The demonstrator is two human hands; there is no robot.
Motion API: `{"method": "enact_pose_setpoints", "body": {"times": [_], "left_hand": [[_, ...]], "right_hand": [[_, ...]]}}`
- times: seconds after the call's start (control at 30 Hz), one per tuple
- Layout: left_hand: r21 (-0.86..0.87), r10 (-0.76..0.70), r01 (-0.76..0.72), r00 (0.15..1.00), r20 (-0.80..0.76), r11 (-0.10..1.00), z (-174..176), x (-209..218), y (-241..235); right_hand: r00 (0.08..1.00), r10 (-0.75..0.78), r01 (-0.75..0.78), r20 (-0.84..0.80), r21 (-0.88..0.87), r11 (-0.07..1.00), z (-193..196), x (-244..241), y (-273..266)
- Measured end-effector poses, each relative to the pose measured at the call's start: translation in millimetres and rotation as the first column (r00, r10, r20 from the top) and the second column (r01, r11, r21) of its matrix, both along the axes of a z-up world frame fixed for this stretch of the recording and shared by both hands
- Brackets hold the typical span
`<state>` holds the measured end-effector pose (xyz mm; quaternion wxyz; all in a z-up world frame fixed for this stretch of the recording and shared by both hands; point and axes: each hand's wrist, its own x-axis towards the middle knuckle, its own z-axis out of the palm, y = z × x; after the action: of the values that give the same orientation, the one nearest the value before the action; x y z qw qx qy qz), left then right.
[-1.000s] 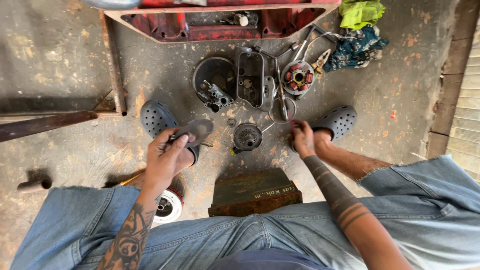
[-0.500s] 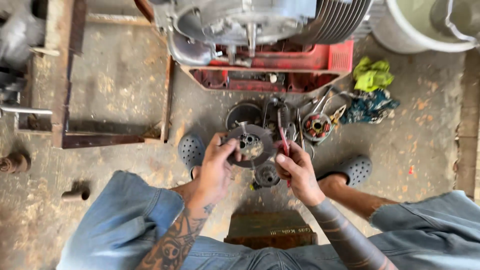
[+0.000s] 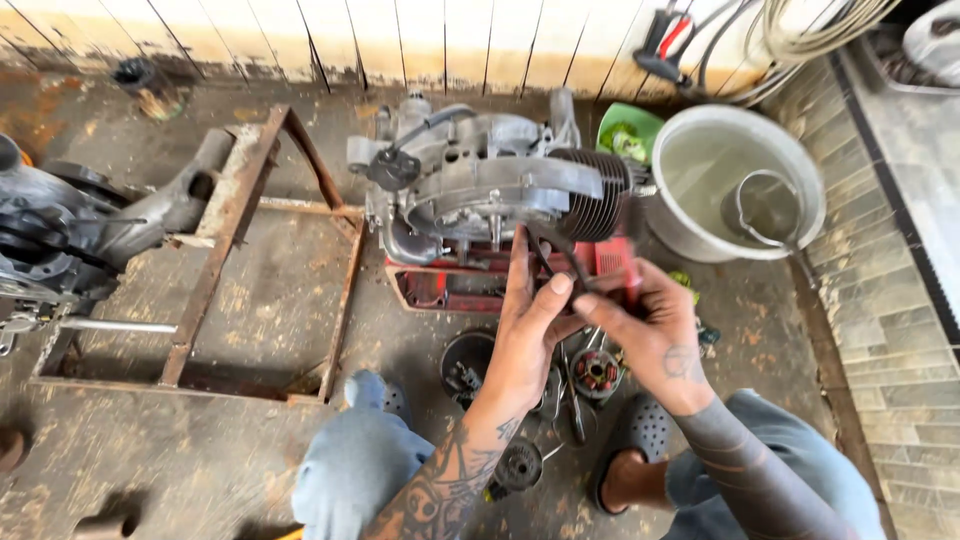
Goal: Cleaning a clutch plate with a brush and assembling motorcycle engine components
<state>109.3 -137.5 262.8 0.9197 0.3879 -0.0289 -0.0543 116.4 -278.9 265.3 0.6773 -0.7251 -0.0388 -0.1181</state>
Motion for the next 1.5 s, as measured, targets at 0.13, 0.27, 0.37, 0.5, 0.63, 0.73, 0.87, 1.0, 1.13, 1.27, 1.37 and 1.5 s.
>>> {"method": "enact_pose_setpoints", "body": {"times": [0.13,0.27,0.37,0.5,0.63,0.73,0.87,1.0,1.13,1.27,1.37,1.5], "left_hand": [[-0.22,0.001,0.029,0.991,0.134,0.975,12.1,17.7,-0.2],[-0.402,-0.051,0.16,0.962,0.268,0.902,9.9,30.6,6.9],[-0.463,-0.02,0.188,0.939,0.344,0.866,10.1,38.4,11.9],[-0.522,-0.088,0.232,0.955,0.285,0.821,8.5,44.4,17.9],[-0.512,0.02,0.175,0.936,0.352,0.841,0.1,46.7,24.3],[-0.536,0.036,0.208,0.912,0.408,0.818,-5.3,49.5,26.0],[-0.594,0.08,0.161,0.93,0.359,0.788,-4.5,48.8,22.8],[-0.592,0.134,0.114,0.924,0.358,0.798,-5.9,49.6,23.7],[-0.598,0.19,0.057,0.921,0.341,0.8,-7.5,52.7,25.3],[-0.645,0.178,0.076,0.931,0.319,0.76,-5.6,48.1,26.7],[-0.655,0.196,0.061,0.93,0.311,0.753,0.3,43.9,27.3],[-0.618,0.181,0.061,0.93,0.321,0.784,2.8,41.2,29.9]], "right_hand": [[0.966,0.246,-0.243,0.076,-0.053,0.969,19.1,6.5,-1.5],[0.94,0.253,-0.306,0.229,0.241,0.921,27.6,9.2,-8.6],[0.972,0.16,-0.162,0.173,-0.007,0.987,8.9,16.7,-35.4],[0.99,0.14,-0.138,0.022,-0.096,0.986,-3.0,10.6,-36.8],[0.966,0.259,-0.234,0.019,-0.367,0.9,14.5,3.5,-13.8],[0.963,0.253,-0.164,0.097,-0.533,0.83,23.7,7.7,-3.9],[0.96,0.251,-0.133,0.122,-0.592,0.795,18.6,5.1,-1.2],[0.954,0.281,-0.165,0.11,-0.589,0.791,8.5,13.2,-3.3],[0.982,0.128,-0.026,0.139,-0.572,0.82,11.4,32.6,-11.6],[0.93,0.286,-0.082,0.232,-0.627,0.775,1.9,19.3,-6.5],[0.933,0.288,-0.094,0.214,-0.63,0.771,-3.8,25.8,-14.9],[0.968,0.122,0.046,0.22,-0.632,0.774,-8.2,37.5,-31.7]]}}
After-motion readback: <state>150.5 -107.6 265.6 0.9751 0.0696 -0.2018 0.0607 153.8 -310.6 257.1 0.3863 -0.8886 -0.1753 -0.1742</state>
